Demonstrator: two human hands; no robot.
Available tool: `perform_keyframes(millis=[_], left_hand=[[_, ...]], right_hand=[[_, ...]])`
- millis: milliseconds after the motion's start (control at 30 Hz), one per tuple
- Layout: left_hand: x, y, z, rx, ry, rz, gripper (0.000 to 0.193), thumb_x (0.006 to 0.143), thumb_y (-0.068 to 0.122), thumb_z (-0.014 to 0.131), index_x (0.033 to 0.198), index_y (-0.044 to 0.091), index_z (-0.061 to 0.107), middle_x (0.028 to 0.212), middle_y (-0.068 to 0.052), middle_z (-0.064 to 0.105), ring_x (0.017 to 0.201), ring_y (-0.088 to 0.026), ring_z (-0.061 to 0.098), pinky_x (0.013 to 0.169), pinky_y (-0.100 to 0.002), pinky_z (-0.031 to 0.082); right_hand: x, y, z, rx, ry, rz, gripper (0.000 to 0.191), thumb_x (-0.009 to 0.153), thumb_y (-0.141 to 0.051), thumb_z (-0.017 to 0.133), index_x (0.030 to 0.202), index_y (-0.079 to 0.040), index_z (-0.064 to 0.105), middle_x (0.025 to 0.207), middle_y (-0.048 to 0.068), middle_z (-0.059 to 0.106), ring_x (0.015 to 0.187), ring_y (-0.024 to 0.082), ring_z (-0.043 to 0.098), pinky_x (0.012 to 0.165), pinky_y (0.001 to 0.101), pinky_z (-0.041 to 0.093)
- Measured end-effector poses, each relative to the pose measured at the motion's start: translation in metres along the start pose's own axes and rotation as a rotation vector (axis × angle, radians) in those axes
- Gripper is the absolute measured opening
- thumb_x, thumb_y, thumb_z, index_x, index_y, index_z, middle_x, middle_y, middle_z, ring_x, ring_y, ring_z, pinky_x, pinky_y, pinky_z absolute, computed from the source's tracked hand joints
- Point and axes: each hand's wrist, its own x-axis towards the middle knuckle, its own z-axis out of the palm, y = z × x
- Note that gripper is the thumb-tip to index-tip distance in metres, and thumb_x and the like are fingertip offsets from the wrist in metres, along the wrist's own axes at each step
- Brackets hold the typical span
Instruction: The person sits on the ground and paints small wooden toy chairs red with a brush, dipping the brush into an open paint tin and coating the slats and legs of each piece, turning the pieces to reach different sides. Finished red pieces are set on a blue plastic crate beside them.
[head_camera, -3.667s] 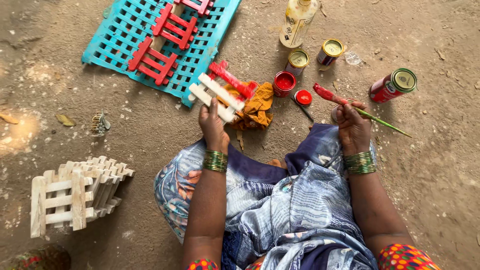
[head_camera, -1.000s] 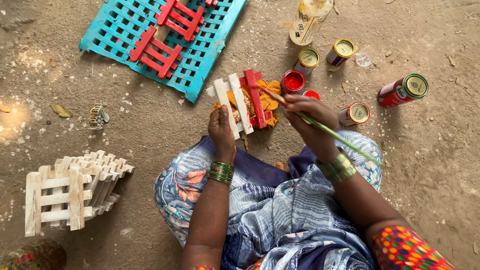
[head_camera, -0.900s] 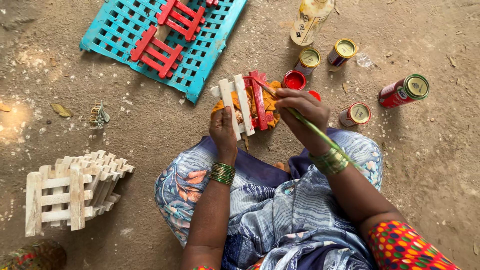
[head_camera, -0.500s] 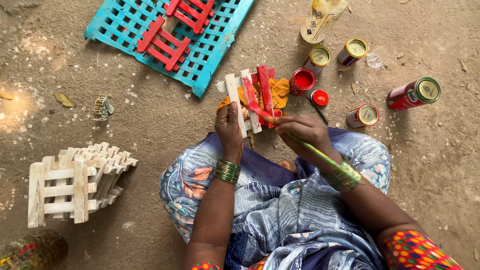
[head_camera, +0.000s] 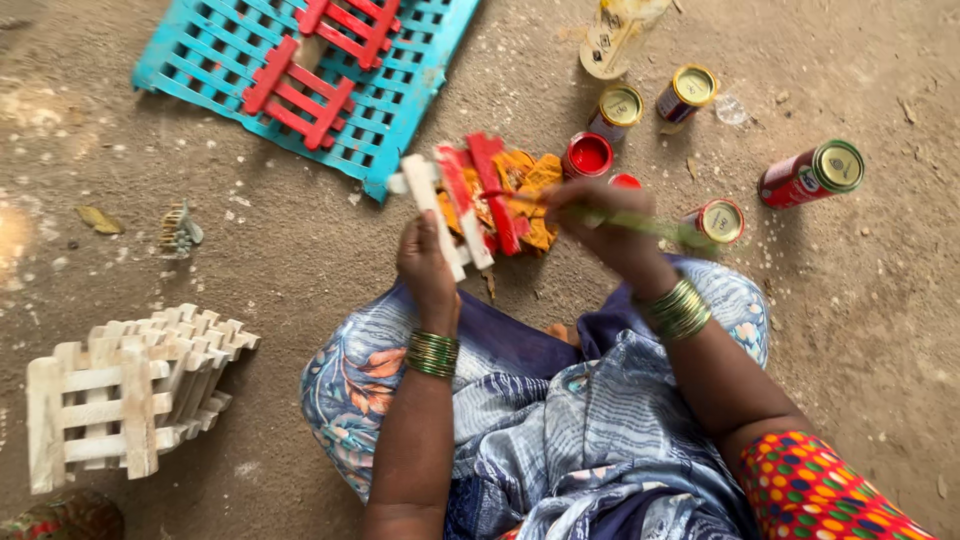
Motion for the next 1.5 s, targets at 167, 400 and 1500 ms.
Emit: perform_keyframes(millis=[167, 400, 1500], left_hand=[[0.016, 0.009, -0.003, -0.100, 0.082, -0.056, 0.028, 0.105, 0.033, 0.060, 0.093, 0.008, 0.064, 0.082, 0.004, 0.060, 0.072, -0.006, 0.058, 0.063, -0.027, 0.052], [0.014, 0.011, -0.001, -0.076, 0.082, -0.063, 0.029, 0.106, 0.032, 0.061, 0.092, 0.007, 0.063, 0.080, 0.001, 0.061, 0.070, -0.007, 0.059, 0.063, -0.025, 0.051], [0.015, 0.004, 0.002, -0.199, -0.057, -0.116, 0.015, 0.103, 0.021, 0.070, 0.100, 0.007, 0.065, 0.084, 0.003, 0.059, 0.074, -0.005, 0.055, 0.065, -0.024, 0.047]], right_hand=[[0.005, 0.087, -0.049, -0.035, 0.246, 0.290, 0.024, 0.091, -0.003, 0.085, 0.101, -0.005, 0.063, 0.099, 0.007, 0.071, 0.091, 0.012, 0.070, 0.077, 0.0250, 0.059], [0.003, 0.160, -0.052, -0.373, 0.182, 0.268, 0.018, 0.090, -0.008, 0.086, 0.094, -0.004, 0.069, 0.084, 0.005, 0.076, 0.073, 0.011, 0.074, 0.063, 0.0274, 0.060], [0.028, 0.176, -0.051, -0.377, 0.212, 0.305, 0.030, 0.097, -0.003, 0.077, 0.119, -0.004, 0.056, 0.091, 0.010, 0.076, 0.083, 0.018, 0.079, 0.070, 0.0305, 0.065]])
